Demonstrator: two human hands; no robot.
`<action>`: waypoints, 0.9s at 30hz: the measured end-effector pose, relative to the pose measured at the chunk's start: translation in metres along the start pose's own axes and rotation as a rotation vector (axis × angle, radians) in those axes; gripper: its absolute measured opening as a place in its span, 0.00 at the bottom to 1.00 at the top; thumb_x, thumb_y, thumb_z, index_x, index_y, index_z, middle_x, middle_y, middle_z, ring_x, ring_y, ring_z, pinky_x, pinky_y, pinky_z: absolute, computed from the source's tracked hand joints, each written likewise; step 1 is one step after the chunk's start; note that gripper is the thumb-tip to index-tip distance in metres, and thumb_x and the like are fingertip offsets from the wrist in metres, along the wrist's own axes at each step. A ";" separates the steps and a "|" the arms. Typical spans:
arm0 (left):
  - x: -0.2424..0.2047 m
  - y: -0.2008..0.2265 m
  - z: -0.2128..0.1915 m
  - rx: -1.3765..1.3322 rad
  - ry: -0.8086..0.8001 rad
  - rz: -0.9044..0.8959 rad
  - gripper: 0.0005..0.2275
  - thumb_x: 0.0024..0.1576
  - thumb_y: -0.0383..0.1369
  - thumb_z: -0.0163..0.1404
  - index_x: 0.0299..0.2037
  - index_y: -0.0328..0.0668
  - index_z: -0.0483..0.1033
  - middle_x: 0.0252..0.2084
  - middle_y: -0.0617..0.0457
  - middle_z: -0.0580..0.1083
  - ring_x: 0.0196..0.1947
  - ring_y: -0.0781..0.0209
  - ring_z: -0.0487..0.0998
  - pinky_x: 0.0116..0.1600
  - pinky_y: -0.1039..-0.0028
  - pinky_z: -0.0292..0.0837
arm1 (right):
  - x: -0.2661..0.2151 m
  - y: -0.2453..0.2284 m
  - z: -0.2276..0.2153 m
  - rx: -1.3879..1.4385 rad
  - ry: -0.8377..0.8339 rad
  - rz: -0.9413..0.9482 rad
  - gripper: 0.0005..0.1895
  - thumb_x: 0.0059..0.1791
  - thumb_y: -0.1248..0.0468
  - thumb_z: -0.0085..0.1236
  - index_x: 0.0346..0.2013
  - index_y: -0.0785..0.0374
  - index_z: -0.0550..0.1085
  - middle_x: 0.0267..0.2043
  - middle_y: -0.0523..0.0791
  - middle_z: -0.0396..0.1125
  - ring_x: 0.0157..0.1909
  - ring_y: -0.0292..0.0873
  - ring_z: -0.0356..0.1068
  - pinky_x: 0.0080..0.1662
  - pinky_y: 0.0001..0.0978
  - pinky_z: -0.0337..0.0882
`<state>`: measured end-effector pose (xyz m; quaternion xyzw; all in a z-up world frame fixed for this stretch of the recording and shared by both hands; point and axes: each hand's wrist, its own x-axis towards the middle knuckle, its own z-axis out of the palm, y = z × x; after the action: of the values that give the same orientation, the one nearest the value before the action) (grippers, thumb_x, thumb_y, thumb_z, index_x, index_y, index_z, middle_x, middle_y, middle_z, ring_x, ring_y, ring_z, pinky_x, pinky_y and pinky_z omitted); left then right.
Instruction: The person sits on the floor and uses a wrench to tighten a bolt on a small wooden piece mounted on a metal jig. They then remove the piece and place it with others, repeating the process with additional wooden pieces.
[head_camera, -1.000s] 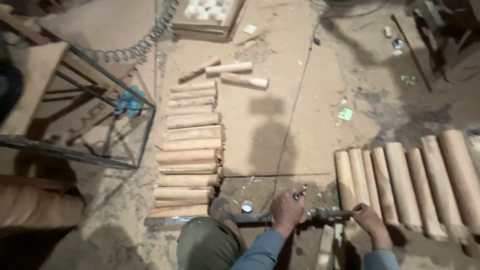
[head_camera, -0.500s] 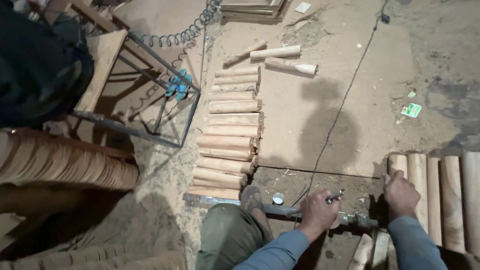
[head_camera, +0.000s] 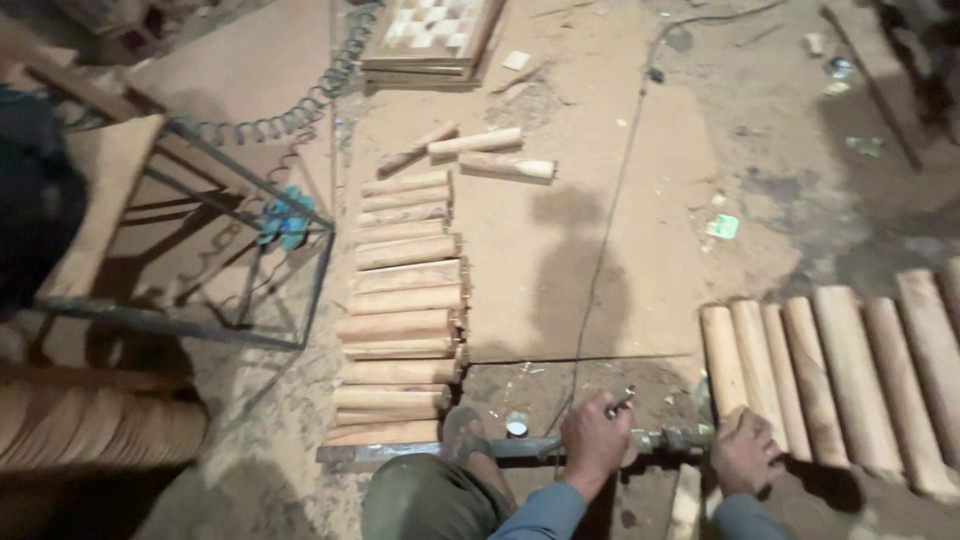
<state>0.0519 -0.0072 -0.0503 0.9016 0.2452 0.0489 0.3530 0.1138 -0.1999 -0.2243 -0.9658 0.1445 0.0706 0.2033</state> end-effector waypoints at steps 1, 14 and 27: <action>0.001 -0.002 0.002 0.000 0.004 0.006 0.10 0.54 0.40 0.56 0.34 0.43 0.81 0.33 0.40 0.78 0.36 0.34 0.78 0.41 0.47 0.72 | -0.009 0.009 0.002 0.059 0.013 0.089 0.34 0.52 0.45 0.47 0.70 0.55 0.61 0.72 0.53 0.56 0.69 0.65 0.53 0.57 0.73 0.56; -0.002 -0.001 0.001 -0.008 0.038 -0.024 0.12 0.53 0.41 0.55 0.41 0.48 0.84 0.36 0.38 0.79 0.38 0.36 0.79 0.43 0.50 0.74 | -0.031 0.102 -0.005 0.318 -0.405 0.123 0.29 0.48 0.45 0.54 0.49 0.68 0.75 0.41 0.63 0.75 0.44 0.64 0.75 0.45 0.52 0.73; 0.011 -0.016 0.014 0.100 0.010 -0.055 0.13 0.54 0.44 0.55 0.38 0.45 0.83 0.35 0.39 0.79 0.38 0.37 0.80 0.44 0.50 0.73 | -0.056 0.084 -0.020 0.665 0.151 0.267 0.19 0.56 0.53 0.55 0.47 0.68 0.75 0.39 0.57 0.72 0.43 0.56 0.73 0.47 0.46 0.71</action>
<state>0.0588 -0.0002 -0.0724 0.9107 0.2738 0.0313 0.3076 0.0366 -0.2674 -0.2262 -0.8219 0.2991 -0.0257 0.4841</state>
